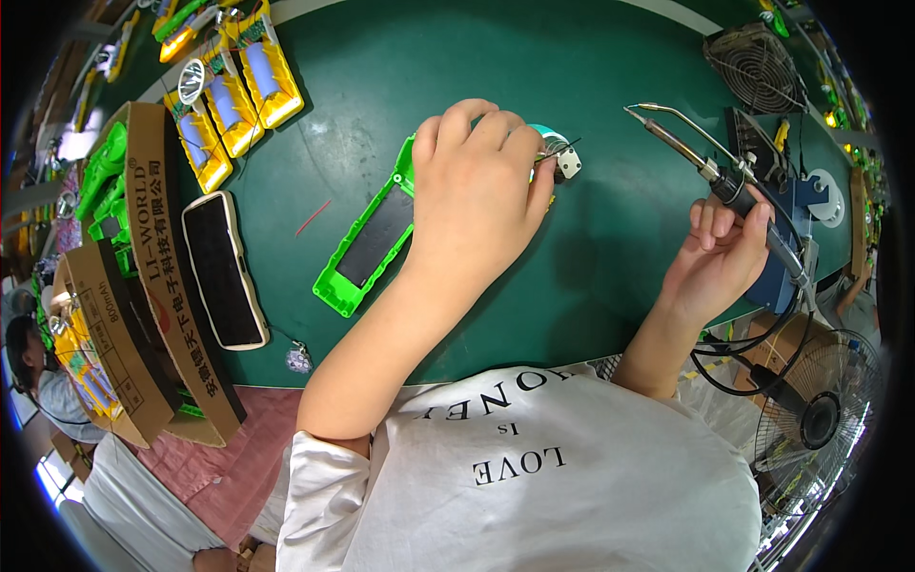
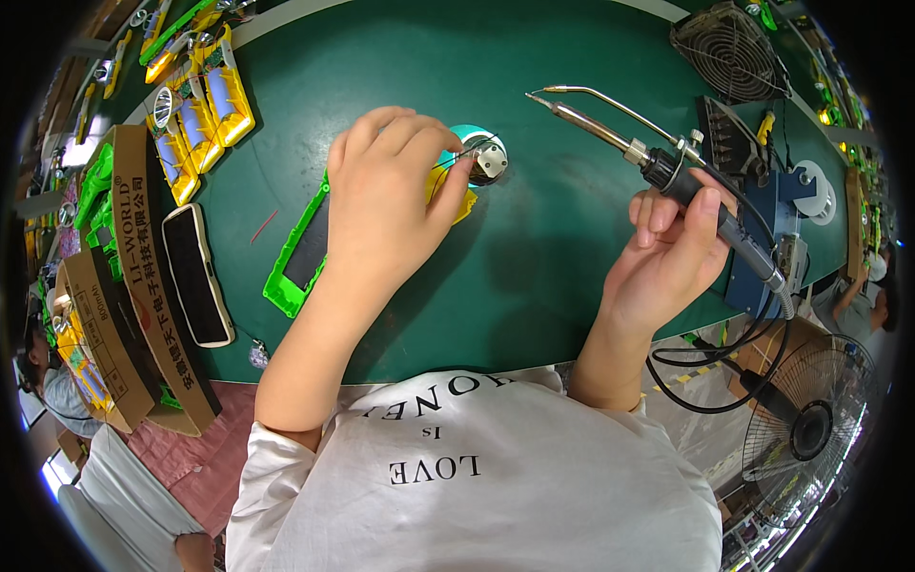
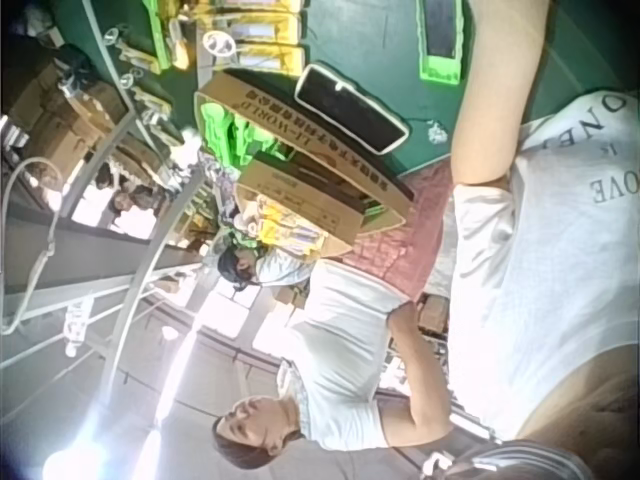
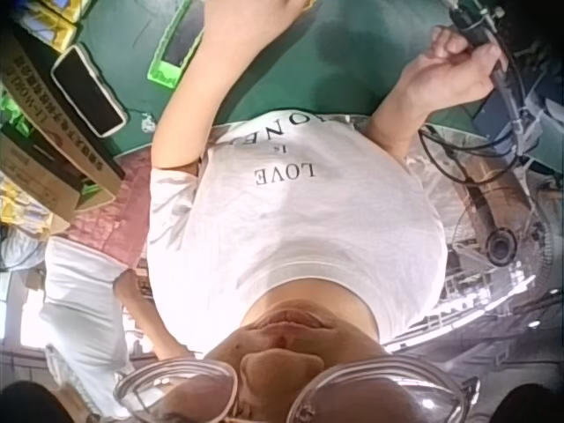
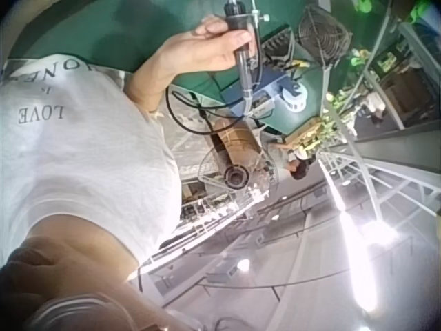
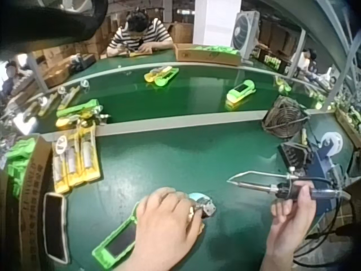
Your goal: The person solders wires and circuit boards into flashlight casings using a soldering iron, connects internal components, and places the assembled flashlights onto a conveyor belt.
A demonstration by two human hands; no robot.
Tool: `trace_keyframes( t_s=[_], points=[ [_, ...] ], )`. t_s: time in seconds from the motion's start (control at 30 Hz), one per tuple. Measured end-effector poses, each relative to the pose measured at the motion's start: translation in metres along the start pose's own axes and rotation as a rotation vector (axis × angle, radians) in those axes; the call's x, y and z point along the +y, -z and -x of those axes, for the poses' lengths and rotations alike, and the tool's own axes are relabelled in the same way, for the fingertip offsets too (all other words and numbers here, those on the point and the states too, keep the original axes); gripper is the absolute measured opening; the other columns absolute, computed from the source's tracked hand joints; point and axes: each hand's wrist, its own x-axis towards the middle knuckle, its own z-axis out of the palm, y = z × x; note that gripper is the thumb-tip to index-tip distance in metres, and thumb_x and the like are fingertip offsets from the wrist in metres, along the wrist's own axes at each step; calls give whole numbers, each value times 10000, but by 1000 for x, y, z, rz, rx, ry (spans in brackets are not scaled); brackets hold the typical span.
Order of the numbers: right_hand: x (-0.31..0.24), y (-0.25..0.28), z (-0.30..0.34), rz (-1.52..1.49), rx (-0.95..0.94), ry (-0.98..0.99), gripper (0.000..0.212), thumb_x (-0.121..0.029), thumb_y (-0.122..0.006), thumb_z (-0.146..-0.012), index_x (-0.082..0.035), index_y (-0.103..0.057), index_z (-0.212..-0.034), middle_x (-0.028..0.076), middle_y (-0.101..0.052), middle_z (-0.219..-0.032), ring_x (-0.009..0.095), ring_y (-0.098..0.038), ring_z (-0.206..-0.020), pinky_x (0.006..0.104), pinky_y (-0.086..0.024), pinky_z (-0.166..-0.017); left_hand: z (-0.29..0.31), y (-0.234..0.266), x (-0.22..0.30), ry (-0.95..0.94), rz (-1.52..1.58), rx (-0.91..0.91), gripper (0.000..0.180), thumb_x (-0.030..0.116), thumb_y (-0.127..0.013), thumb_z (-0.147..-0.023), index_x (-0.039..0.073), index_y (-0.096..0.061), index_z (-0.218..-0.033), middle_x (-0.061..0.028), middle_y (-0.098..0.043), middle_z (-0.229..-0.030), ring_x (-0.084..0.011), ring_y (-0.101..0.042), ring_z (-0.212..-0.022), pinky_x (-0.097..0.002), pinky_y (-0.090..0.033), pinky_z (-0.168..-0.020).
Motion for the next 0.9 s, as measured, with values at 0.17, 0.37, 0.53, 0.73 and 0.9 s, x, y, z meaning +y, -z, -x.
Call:
trace_keyframes(
  t_s=[0.17,0.37,0.53,0.73,0.9],
  points=[
    [0,2,-1,3,10,7,277,-218,-366,-916,14,-508,-972,-10,-374,-588,63,-302,-493,224,-257,-507,-2,13,4,-27,37,-21,132,161,-644,-698,93,-594,-801,-7,-579,-880,-212,-482,-960,-365,-341,-809],
    [0,4,-2,-22,-10,9,241,-211,-395,-906,6,-488,-953,15,-397,-574,75,-354,-494,230,-312,-498,0,23,0,-47,45,-62,78,123,-645,-698,103,-610,-765,-16,-583,-854,-203,-516,-900,-358,-342,-816],
    [0,7,-2,-24,-14,12,309,-225,-344,-922,31,-505,-983,-5,-381,-594,63,-303,-498,227,-254,-506,23,45,4,-49,165,86,118,95,-677,-636,102,-633,-745,-37,-589,-876,-223,-516,-866,-345,-368,-776],
    [1,2,1,-29,-36,42,316,-226,-335,-925,36,-502,-983,-6,-372,-592,61,-304,-498,217,-244,-493,66,46,2,86,350,109,156,77,-696,-613,113,-634,-752,12,-615,-836,-173,-533,-788,-282,-350,-710],
    [2,2,1,-32,-56,9,314,-223,-343,-923,40,-501,-987,-6,-375,-593,59,-305,-497,220,-248,-495,89,51,-2,317,287,129,104,77,-674,-647,107,-630,-736,-39,-582,-955,-245,-463,-955,-339,-314,-844]
  ],
)
